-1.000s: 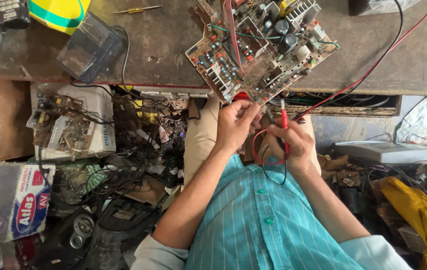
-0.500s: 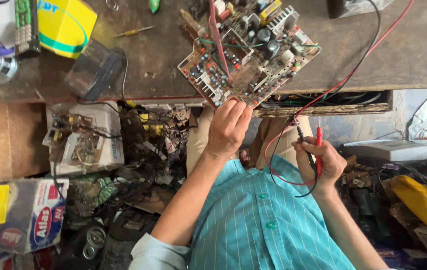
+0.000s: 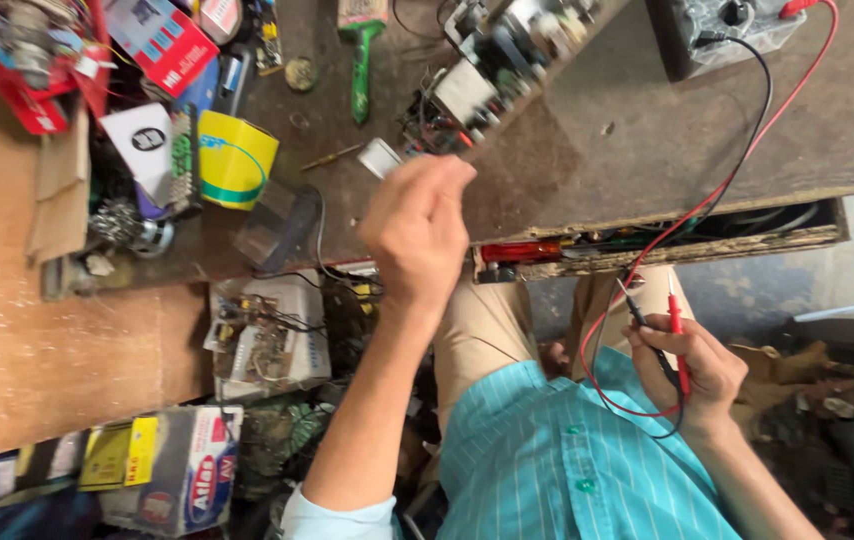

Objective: The person uses a multimeter to test various points on a circuit board. They systematically move the probes across different components on both sides of the board, flipping it over to access the solder side.

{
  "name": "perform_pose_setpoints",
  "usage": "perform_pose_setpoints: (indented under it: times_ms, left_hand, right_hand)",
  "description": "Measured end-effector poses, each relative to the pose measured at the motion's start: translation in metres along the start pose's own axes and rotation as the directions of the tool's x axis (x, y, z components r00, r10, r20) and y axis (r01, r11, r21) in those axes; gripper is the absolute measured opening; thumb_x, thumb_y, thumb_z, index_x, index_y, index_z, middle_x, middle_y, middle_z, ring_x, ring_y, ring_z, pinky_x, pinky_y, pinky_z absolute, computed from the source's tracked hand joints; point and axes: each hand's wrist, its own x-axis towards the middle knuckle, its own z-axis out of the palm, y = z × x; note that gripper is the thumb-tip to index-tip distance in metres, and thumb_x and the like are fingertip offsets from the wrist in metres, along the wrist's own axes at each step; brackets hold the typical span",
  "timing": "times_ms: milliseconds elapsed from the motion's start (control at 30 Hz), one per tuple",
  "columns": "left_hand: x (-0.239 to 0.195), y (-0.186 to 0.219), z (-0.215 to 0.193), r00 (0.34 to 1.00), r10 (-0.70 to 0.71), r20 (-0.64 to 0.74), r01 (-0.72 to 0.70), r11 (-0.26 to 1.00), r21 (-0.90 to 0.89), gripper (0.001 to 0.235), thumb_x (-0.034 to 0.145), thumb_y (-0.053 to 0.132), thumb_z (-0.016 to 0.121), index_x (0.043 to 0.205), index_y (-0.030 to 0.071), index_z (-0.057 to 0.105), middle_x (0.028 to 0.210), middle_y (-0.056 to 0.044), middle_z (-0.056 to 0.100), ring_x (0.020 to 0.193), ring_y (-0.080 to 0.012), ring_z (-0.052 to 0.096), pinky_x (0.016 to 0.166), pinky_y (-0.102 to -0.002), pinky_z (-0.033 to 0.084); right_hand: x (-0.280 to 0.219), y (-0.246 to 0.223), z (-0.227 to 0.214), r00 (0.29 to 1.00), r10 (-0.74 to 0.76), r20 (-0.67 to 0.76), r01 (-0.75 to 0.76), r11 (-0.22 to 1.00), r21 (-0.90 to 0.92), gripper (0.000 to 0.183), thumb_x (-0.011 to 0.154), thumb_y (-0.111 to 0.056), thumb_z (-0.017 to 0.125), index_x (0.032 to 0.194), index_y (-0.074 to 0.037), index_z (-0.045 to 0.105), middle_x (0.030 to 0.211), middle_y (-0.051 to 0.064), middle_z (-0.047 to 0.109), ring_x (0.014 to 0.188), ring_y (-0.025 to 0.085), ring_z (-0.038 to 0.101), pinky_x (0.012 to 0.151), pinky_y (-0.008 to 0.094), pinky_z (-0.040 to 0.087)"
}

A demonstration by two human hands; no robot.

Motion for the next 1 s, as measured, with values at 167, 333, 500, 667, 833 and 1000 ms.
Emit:
perform_pose_setpoints:
  times_ms: [167, 333, 500, 667, 833, 1000]
  left_hand:
    - [0.055, -0.042, -0.011, 0.995, -0.102, -0.017, 0.101, 0.994, -0.05, 0.008, 0.095, 0.005, 0.078, 0.103, 0.002, 0.076, 0.093, -0.006, 0.076, 0.077, -0.0138, 0.071, 0.068, -0.027, 0.055]
    - [0.083, -0.078, -0.004, 0.98, -0.189, -0.064, 0.177, 0.972, -0.152, 0.013, 0.099, 0.009, 0.075, 0.109, 0.0, 0.076, 0.087, -0.003, 0.076, 0.075, -0.0071, 0.068, 0.066, -0.024, 0.056]
    - [0.099, -0.101, -0.004, 0.977, -0.206, -0.05, 0.198, 0.97, -0.141, 0.013, 0.099, 0.007, 0.073, 0.108, -0.002, 0.076, 0.081, -0.002, 0.074, 0.07, -0.0079, 0.069, 0.063, -0.023, 0.056]
    - [0.103, -0.104, -0.006, 0.977, -0.213, -0.018, 0.209, 0.968, -0.14, 0.013, 0.1, 0.006, 0.072, 0.108, -0.003, 0.076, 0.081, -0.002, 0.073, 0.071, -0.0083, 0.069, 0.064, -0.023, 0.057]
    - [0.095, -0.095, -0.006, 0.98, -0.199, -0.006, 0.197, 0.97, -0.143, 0.011, 0.101, 0.005, 0.071, 0.108, -0.003, 0.074, 0.086, -0.003, 0.074, 0.073, -0.0086, 0.069, 0.066, -0.023, 0.057]
    - [0.097, -0.099, -0.006, 0.985, -0.171, -0.016, 0.168, 0.979, -0.116, 0.009, 0.101, 0.003, 0.071, 0.107, -0.003, 0.074, 0.082, -0.003, 0.073, 0.071, -0.008, 0.069, 0.064, -0.023, 0.056]
  right_hand:
    - [0.0, 0.004, -0.001, 1.0, 0.014, -0.008, -0.014, 1.0, -0.009, 0.019, 0.088, 0.004, 0.079, 0.1, -0.004, 0.066, 0.105, 0.015, 0.074, 0.091, 0.02, 0.075, 0.082, 0.029, 0.06]
    - [0.0, 0.008, -0.001, 0.999, 0.039, -0.018, -0.038, 0.999, 0.018, 0.018, 0.091, 0.004, 0.079, 0.101, -0.004, 0.066, 0.107, 0.015, 0.074, 0.092, 0.019, 0.075, 0.083, 0.028, 0.061]
    - [-0.001, 0.01, -0.003, 0.998, 0.054, -0.012, -0.053, 0.998, 0.028, 0.018, 0.09, 0.004, 0.078, 0.101, -0.003, 0.066, 0.106, 0.016, 0.074, 0.093, 0.019, 0.075, 0.083, 0.028, 0.061]
    - [0.001, 0.013, -0.006, 0.999, 0.042, -0.018, -0.041, 0.999, 0.018, 0.019, 0.089, 0.003, 0.079, 0.101, -0.003, 0.065, 0.106, 0.017, 0.074, 0.092, 0.019, 0.075, 0.082, 0.028, 0.06]
    - [0.0, 0.015, -0.008, 0.998, 0.05, -0.027, -0.05, 0.999, 0.02, 0.019, 0.09, 0.004, 0.078, 0.101, -0.003, 0.065, 0.106, 0.016, 0.074, 0.092, 0.019, 0.075, 0.082, 0.028, 0.06]
    - [0.001, 0.016, -0.008, 0.998, 0.057, -0.012, -0.056, 0.998, 0.032, 0.018, 0.091, 0.004, 0.078, 0.101, -0.003, 0.065, 0.106, 0.016, 0.074, 0.092, 0.019, 0.075, 0.082, 0.028, 0.06]
